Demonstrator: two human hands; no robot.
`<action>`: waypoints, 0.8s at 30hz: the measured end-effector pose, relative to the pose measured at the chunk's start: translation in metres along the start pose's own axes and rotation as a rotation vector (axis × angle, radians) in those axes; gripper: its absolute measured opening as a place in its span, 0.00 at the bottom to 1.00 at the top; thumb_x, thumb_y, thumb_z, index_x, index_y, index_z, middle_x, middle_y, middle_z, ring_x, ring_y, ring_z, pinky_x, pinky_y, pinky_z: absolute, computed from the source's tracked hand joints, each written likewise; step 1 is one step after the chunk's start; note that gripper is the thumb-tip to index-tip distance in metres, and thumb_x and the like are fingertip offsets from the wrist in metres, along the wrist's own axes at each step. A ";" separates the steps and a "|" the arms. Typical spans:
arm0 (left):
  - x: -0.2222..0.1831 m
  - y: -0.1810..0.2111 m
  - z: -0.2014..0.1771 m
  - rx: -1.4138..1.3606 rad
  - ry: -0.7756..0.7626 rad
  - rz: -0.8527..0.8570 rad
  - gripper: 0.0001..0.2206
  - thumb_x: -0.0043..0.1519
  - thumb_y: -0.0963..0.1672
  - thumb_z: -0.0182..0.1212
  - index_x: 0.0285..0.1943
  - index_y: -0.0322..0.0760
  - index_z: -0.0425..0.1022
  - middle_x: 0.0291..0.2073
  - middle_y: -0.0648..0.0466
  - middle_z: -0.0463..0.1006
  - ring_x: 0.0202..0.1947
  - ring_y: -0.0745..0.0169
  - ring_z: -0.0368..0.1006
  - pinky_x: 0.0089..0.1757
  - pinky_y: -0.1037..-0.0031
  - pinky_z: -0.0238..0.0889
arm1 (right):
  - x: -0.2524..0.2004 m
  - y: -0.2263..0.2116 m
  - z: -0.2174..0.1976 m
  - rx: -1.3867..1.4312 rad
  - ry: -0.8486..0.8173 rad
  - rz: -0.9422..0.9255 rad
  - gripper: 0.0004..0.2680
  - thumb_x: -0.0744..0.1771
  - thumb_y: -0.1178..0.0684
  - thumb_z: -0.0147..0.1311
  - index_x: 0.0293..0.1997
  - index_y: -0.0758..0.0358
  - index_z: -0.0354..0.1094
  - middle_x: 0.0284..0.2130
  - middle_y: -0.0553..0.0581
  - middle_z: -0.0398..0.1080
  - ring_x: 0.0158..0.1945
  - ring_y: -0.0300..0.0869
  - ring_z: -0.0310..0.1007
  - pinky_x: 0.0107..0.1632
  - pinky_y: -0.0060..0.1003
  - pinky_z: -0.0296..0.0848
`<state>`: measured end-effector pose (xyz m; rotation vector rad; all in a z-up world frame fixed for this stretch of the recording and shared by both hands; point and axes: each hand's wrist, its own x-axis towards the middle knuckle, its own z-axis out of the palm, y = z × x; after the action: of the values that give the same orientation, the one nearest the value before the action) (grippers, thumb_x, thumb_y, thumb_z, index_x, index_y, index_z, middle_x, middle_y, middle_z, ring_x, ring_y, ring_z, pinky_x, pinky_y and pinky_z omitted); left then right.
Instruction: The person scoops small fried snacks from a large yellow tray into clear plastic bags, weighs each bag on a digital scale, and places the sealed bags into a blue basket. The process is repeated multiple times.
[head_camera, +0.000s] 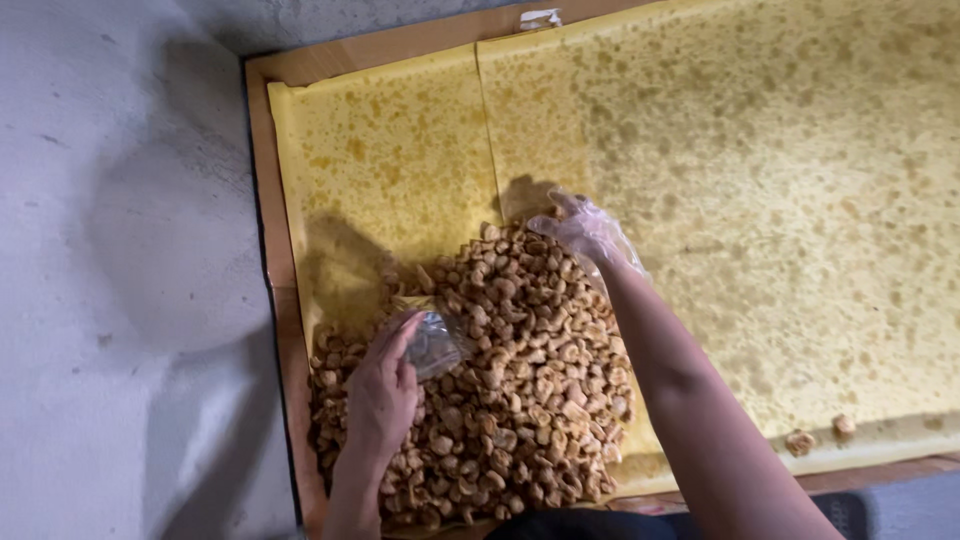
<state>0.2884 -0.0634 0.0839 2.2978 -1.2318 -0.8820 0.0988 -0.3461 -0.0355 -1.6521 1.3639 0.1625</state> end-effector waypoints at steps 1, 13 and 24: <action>0.007 0.000 0.001 0.046 0.061 0.106 0.28 0.61 0.32 0.48 0.71 0.45 0.65 0.69 0.53 0.68 0.46 0.55 0.78 0.34 0.72 0.77 | 0.019 -0.006 0.003 -0.097 0.020 0.000 0.32 0.63 0.28 0.56 0.74 0.40 0.49 0.72 0.59 0.50 0.72 0.55 0.54 0.70 0.52 0.56; 0.038 -0.011 0.022 -0.045 0.105 0.217 0.30 0.57 0.31 0.50 0.68 0.47 0.69 0.66 0.53 0.71 0.57 0.58 0.76 0.42 0.76 0.76 | -0.040 -0.025 0.078 -0.362 -0.417 -0.002 0.22 0.66 0.35 0.55 0.67 0.39 0.60 0.61 0.54 0.65 0.55 0.47 0.71 0.44 0.33 0.74; -0.026 -0.002 0.017 0.006 0.035 0.083 0.31 0.59 0.33 0.52 0.71 0.53 0.66 0.71 0.57 0.66 0.53 0.54 0.78 0.44 0.71 0.77 | -0.078 0.079 0.129 -0.195 -0.366 -0.203 0.17 0.68 0.38 0.47 0.64 0.39 0.62 0.65 0.46 0.64 0.33 0.46 0.72 0.26 0.38 0.71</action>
<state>0.2673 -0.0412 0.0798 2.2395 -1.3061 -0.8064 0.0626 -0.1940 -0.1013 -1.8051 0.9227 0.4663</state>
